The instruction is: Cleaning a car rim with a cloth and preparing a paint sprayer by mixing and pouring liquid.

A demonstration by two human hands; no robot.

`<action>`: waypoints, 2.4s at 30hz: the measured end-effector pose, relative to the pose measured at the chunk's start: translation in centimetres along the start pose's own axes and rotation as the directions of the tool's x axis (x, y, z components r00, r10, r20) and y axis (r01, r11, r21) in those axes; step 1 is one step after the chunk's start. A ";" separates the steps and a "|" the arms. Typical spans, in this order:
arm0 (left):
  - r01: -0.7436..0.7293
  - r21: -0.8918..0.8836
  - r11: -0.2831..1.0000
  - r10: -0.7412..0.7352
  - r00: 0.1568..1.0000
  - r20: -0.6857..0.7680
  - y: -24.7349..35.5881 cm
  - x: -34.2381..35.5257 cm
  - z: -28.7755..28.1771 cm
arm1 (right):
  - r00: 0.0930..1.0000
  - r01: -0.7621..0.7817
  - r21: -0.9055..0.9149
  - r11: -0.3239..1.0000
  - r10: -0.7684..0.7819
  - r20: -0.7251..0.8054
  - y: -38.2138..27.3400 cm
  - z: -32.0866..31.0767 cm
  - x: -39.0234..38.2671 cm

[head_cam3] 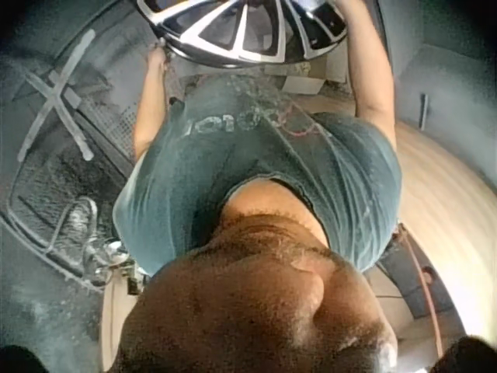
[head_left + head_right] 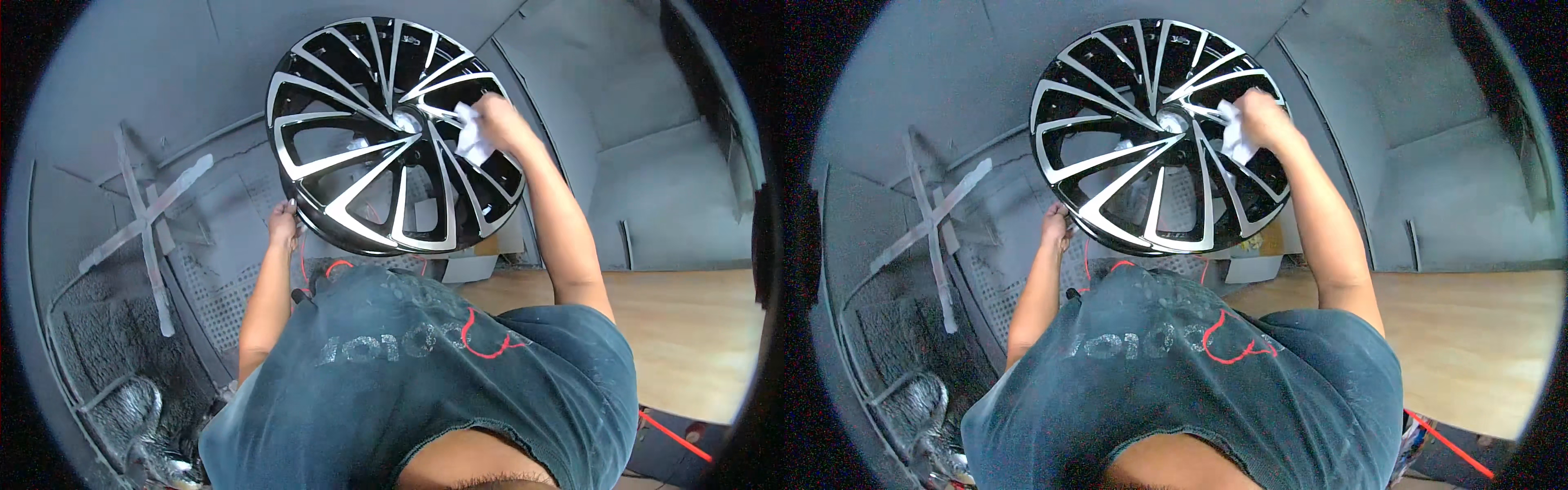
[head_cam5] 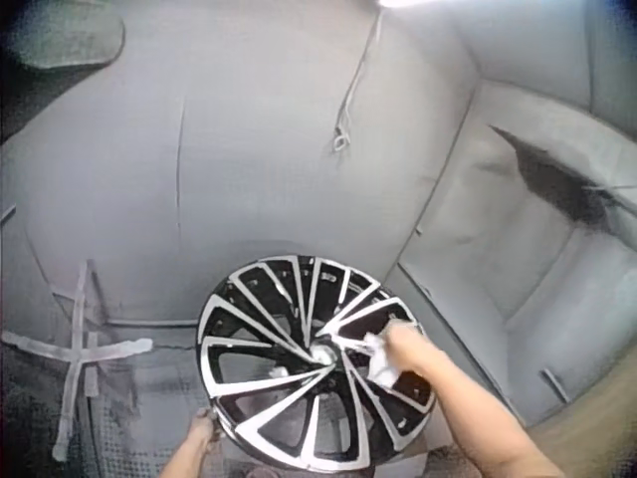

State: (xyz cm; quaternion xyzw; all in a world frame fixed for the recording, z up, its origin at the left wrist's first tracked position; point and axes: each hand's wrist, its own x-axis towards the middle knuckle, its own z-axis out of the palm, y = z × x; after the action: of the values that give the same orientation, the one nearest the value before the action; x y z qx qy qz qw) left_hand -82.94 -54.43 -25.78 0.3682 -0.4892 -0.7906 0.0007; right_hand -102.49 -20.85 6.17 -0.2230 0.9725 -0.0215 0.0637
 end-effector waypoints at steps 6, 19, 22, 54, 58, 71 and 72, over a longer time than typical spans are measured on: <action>0.017 0.116 0.993 -0.017 1.000 0.001 1.5 0.1 0.1 | 0.927 0.073 -0.088 0.993 -0.100 -0.363 10.5 1.1 -3.1; 0.037 0.160 0.986 -0.033 0.999 -0.028 3.5 -1.9 0.7 | 0.827 0.039 0.580 0.814 0.299 -0.476 7.9 10.8 -19.2; 0.028 0.112 0.993 -0.023 0.998 -0.051 1.5 -1.5 0.3 | 0.818 0.037 0.602 0.798 0.322 -0.476 4.8 10.7 -20.6; 0.400 0.016 0.916 -0.376 0.846 0.379 -9.5 -11.5 9.3 | 0.782 0.510 0.172 0.843 -0.371 -0.500 -12.7 1.2 -4.7; 0.453 0.033 0.891 -0.416 0.785 0.459 -9.9 -11.4 9.2 | 0.822 0.554 0.097 0.827 -0.524 -0.223 -13.1 2.7 -2.4; 0.272 -0.385 0.882 -0.195 0.954 0.227 -6.2 -9.6 3.4 | 0.464 0.886 0.077 0.458 -0.871 -0.160 -19.3 4.0 -10.1; 0.275 -0.346 0.897 -0.202 0.951 0.233 -7.0 -9.6 3.5 | 0.466 0.885 0.080 0.459 -0.870 -0.163 -20.2 4.4 -9.3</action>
State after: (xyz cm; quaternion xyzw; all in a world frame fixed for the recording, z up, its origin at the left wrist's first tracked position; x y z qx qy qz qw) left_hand -75.45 -44.62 -24.75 0.3411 -0.2782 -0.8949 -0.0732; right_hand -84.90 -35.04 4.26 -0.6846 0.7159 -0.1367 0.0124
